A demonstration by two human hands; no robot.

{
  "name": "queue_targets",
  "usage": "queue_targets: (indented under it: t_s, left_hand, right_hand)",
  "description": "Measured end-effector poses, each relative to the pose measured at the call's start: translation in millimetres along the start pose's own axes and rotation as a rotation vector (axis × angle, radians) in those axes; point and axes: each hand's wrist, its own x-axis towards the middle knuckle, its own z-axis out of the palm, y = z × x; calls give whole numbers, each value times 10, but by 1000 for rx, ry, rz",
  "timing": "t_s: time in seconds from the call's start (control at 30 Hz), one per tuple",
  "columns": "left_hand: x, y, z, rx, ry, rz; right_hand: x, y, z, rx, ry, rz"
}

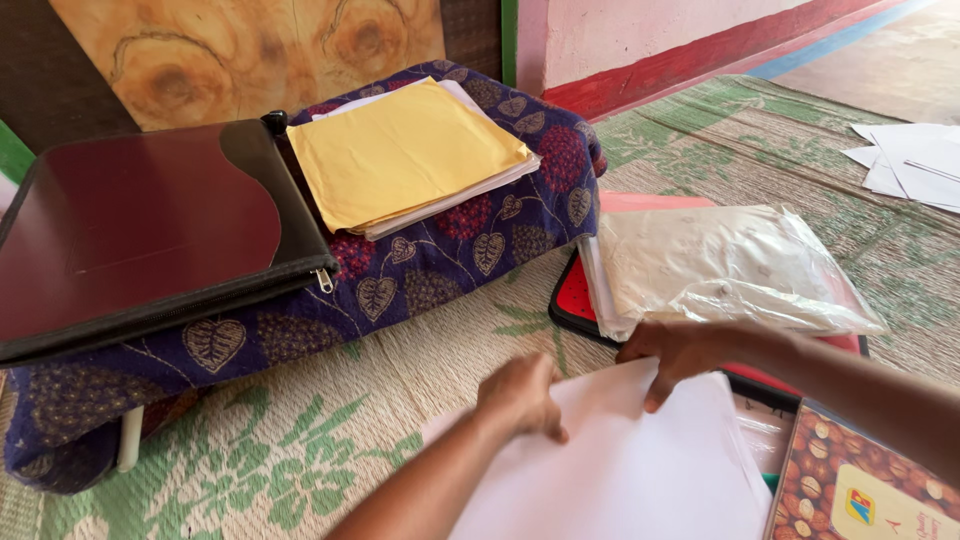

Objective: The person organizes loose papers and folders by hand, stacking them into a neat pile on a small table. They handle white sheets, a red folder, and yellow folders, placing them in sequence.

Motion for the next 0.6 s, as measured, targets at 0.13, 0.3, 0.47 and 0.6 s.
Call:
queue_targets:
  t_s: [0.13,0.3,0.47,0.6]
  left_hand:
    - [-20,165,-394,98,154,194]
    - [-174,368,-742,360,799,412]
    - [-351,124,-934,-66,1234,295]
    - [-269,-50,-866,-741,950,138]
  right_hand:
    - [-34,-131,-158,-53,91,80]
    - [-15,-83,-343,-31,411,40]
    - [-407,214,-484,415,668,113]
    - [-702,364,-414,814,831,145]
